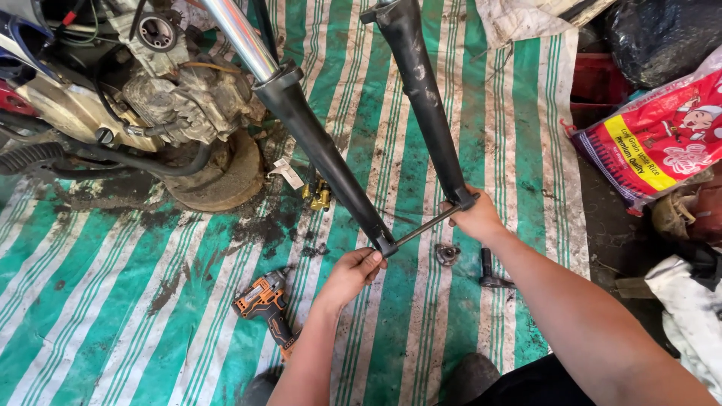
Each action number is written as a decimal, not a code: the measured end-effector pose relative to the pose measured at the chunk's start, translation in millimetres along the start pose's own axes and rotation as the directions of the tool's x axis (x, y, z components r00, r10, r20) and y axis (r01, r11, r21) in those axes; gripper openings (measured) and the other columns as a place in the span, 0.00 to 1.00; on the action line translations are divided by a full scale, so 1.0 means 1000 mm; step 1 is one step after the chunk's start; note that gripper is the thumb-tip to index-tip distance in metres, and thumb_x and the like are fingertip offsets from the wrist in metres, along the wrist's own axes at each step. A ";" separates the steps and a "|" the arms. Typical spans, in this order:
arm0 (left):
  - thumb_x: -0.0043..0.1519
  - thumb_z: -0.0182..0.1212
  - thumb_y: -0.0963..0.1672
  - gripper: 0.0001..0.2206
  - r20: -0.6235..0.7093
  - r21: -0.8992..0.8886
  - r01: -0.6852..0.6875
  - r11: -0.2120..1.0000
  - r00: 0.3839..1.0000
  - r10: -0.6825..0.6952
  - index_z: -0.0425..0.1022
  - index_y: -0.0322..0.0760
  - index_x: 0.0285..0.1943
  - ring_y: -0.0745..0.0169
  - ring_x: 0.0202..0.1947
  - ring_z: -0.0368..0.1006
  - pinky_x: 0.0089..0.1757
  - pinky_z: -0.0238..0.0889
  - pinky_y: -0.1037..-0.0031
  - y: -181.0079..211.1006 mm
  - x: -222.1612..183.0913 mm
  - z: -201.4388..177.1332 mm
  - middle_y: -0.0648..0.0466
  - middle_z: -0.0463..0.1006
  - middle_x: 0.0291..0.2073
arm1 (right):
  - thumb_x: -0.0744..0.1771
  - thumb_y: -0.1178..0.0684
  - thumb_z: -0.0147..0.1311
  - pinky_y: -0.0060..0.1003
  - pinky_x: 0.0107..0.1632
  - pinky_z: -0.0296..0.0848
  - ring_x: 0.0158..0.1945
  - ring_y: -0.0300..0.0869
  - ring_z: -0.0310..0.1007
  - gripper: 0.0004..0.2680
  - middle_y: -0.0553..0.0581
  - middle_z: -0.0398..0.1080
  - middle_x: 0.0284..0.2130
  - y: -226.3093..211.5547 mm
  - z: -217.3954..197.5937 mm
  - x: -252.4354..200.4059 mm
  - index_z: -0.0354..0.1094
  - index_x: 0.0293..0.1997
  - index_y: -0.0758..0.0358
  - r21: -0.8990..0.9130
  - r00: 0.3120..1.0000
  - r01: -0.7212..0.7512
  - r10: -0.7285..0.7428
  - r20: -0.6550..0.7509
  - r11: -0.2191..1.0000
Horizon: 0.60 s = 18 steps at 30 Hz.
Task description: The person aligns the motorcycle fork tubes and inserts the front axle rod to secure them together.
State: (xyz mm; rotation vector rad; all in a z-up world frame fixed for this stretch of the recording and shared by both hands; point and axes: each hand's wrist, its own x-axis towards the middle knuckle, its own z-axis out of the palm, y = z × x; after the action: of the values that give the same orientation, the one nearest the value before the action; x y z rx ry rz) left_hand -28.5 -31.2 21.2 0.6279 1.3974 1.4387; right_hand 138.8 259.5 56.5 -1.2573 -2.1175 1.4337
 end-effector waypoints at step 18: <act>0.77 0.59 0.45 0.15 0.038 0.129 0.052 0.990 0.998 -0.057 0.85 0.31 0.41 0.64 0.25 0.68 0.33 0.62 0.75 0.007 0.006 -0.010 0.53 0.74 0.22 | 0.63 0.59 0.71 0.39 0.34 0.84 0.24 0.50 0.83 0.09 0.68 0.77 0.22 0.005 0.005 0.011 0.75 0.41 0.71 0.131 0.999 -0.015 0.011 0.037 0.991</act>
State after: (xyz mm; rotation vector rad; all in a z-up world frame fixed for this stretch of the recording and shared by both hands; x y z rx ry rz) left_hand -41.7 -28.9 23.7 0.6919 1.4716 1.2936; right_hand 131.6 266.0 47.5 -1.2064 -2.0041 1.5851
